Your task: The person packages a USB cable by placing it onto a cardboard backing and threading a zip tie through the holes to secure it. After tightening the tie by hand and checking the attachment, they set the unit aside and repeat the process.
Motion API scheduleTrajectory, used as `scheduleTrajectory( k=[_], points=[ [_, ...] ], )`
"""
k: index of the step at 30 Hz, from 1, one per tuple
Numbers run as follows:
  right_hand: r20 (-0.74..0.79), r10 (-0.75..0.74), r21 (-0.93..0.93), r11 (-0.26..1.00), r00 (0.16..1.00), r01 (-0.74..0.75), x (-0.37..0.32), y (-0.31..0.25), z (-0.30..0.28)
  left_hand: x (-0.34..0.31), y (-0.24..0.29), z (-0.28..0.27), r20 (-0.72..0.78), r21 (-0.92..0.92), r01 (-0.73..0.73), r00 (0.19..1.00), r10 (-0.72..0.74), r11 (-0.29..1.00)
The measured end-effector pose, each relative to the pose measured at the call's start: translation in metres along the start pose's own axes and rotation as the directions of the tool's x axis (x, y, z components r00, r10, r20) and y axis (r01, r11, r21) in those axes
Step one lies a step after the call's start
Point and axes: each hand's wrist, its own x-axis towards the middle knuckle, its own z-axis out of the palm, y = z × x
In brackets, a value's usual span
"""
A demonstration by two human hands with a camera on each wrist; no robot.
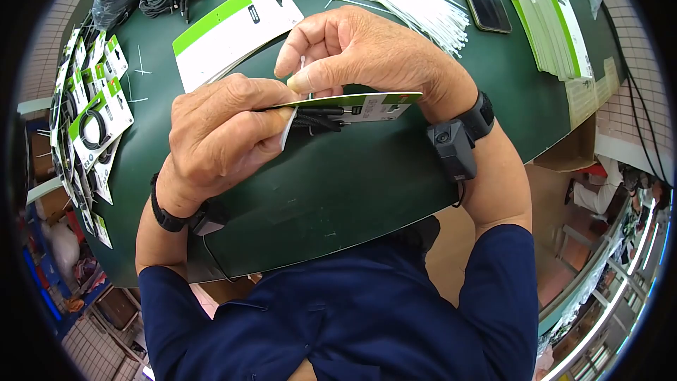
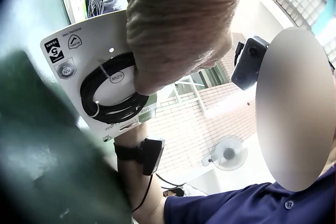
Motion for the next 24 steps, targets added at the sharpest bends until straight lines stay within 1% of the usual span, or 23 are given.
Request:
scheduleTrajectory(
  k=[5, 9, 10, 12, 13, 14, 16, 17, 18, 20, 21, 22, 24],
  points=[
    [-0.005, -0.015, 0.023, 1.0, 1.0, 0.015, 0.002, 0.002, 0.001, -0.002, 0.004, 0.001, -0.014, -0.042, 0.049, 0.999, -0.049, 0.998],
    [-0.038, 0.025, -0.055, 0.998, 0.999, -0.027, 0.001, -0.005, -0.001, -0.002, 0.001, 0.0, -0.014, -0.079, 0.081, 0.997, -0.082, 0.994],
    [-0.144, -0.008, -0.121, 0.993, 0.99, -0.01, 0.0, -0.01, -0.003, -0.001, 0.002, -0.003, -0.02, -0.076, 0.087, 0.996, -0.088, 0.993],
    [-0.339, -0.09, -0.256, 0.967, 0.937, 0.0, -0.006, -0.016, -0.007, 0.001, 0.004, -0.011, 0.063, -0.103, 0.202, 0.978, -0.196, 0.974],
    [-0.329, -0.078, -0.261, 0.965, 0.941, -0.011, -0.011, -0.017, -0.011, 0.002, 0.006, -0.013, 0.102, -0.116, 0.264, 0.962, -0.253, 0.958],
    [-0.396, -0.144, -0.226, 0.973, 0.907, 0.056, -0.018, -0.018, -0.016, 0.0, 0.007, -0.013, 0.088, -0.12, 0.279, 0.959, -0.269, 0.953],
    [-0.527, -0.267, -0.18, 0.963, 0.807, 0.202, -0.025, -0.024, -0.023, -0.002, 0.002, -0.01, 0.084, -0.185, 0.412, 0.911, -0.403, 0.892],
    [-0.516, -0.259, -0.186, 0.964, 0.816, 0.188, -0.027, -0.026, -0.02, -0.003, 0.002, -0.009, 0.086, -0.218, 0.473, 0.881, -0.466, 0.854],
    [-0.476, -0.339, -0.314, 0.928, 0.811, 0.203, -0.027, -0.03, -0.007, -0.003, 0.003, -0.009, 0.073, -0.223, 0.481, 0.876, -0.477, 0.848],
    [-0.367, -0.484, -0.544, 0.804, 0.794, 0.238, -0.025, -0.036, 0.018, -0.001, 0.005, -0.012, 0.123, -0.245, 0.588, 0.808, -0.576, 0.771],
    [-0.362, -0.48, -0.545, 0.805, 0.799, 0.236, -0.021, -0.036, 0.024, -0.001, 0.006, -0.012, 0.153, -0.252, 0.635, 0.771, -0.618, 0.73],
    [-0.258, -0.529, -0.691, 0.686, 0.808, 0.228, -0.017, -0.037, 0.031, -0.002, 0.006, -0.012, 0.151, -0.253, 0.639, 0.768, -0.623, 0.726],
    [-0.032, -0.567, -0.9, 0.374, 0.823, 0.222, -0.012, -0.036, 0.04, -0.004, 0.006, -0.012, 0.224, -0.271, 0.71, 0.704, -0.674, 0.651]
  ],
)
